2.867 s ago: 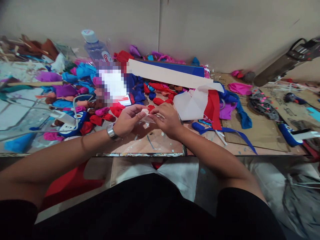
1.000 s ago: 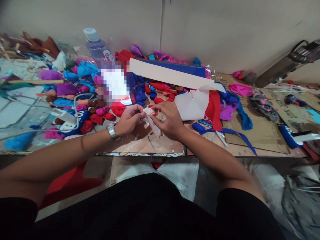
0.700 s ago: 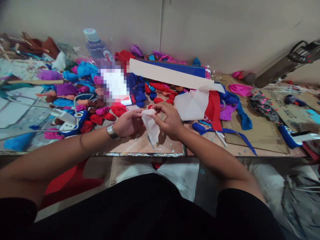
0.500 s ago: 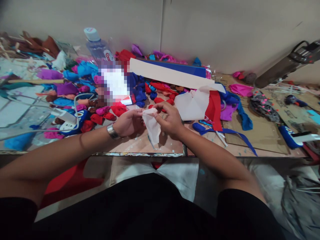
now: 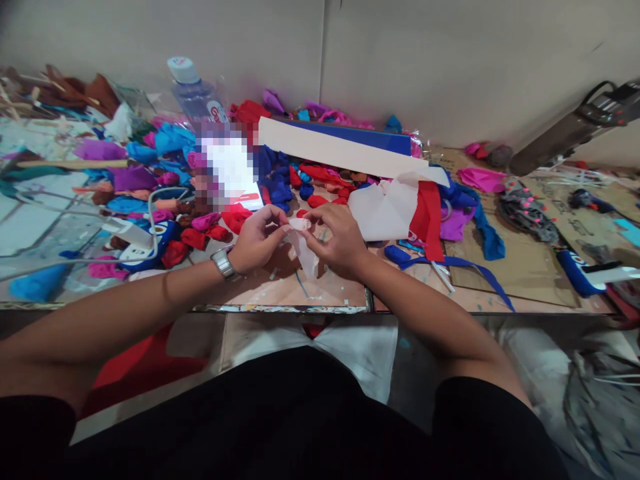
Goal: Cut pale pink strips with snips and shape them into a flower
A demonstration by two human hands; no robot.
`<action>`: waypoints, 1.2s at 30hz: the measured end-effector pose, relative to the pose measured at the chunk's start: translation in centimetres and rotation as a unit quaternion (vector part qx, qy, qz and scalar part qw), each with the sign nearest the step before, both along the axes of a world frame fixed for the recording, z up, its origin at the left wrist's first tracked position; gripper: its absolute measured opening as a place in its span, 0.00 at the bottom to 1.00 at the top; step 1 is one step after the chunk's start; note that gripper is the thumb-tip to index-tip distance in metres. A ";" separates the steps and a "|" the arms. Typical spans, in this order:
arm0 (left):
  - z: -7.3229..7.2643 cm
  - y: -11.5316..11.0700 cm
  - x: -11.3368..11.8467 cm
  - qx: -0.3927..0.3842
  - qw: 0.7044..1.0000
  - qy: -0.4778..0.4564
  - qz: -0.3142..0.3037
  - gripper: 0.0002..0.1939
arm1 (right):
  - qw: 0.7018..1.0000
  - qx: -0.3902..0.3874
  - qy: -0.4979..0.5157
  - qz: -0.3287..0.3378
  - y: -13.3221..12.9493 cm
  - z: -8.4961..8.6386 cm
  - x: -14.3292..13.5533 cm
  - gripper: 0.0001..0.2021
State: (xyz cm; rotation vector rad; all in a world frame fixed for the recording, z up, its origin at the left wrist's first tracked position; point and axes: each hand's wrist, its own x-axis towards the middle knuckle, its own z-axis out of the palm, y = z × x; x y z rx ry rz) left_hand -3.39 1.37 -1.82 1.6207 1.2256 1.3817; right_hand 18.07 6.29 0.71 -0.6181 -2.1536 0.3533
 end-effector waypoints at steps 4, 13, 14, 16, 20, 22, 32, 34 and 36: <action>-0.1 0.1 -0.1 0.007 0.999 0.041 0.014 0.06 | 0.999 0.026 -0.019 -0.002 0.1 0.0 0.1 0.09; 0.1 0.1 -0.2 0.031 0.992 0.119 0.033 0.06 | 0.999 0.039 -0.027 0.004 0.1 0.2 0.2 0.08; 0.2 0.1 -0.2 0.027 0.993 0.114 0.033 0.06 | 0.999 0.038 -0.025 0.004 0.1 0.1 0.2 0.08; 0.2 0.1 0.0 0.015 0.995 0.093 0.032 0.07 | 0.999 0.039 -0.021 0.005 0.2 0.0 0.2 0.09; 0.4 0.0 0.3 -0.079 0.997 -0.004 -0.016 0.10 | 0.999 0.027 -0.014 0.014 0.2 -0.1 0.3 0.10; 0.3 0.0 0.5 -0.140 0.986 -0.077 -0.039 0.09 | 1.000 0.010 -0.007 0.019 0.2 0.0 0.3 0.10; 0.5 -0.3 -0.1 -0.050 0.998 0.012 -0.029 0.06 | 1.000 0.003 -0.006 0.024 0.3 -0.2 0.3 0.10; 0.7 -0.4 -0.3 -0.003 0.994 0.105 -0.019 0.07 | 0.999 0.011 -0.014 0.027 0.3 -0.3 0.3 0.10; 0.8 -0.4 -0.4 0.014 0.987 0.158 -0.014 0.08 | 0.999 0.013 -0.022 0.032 0.3 -0.3 0.3 0.09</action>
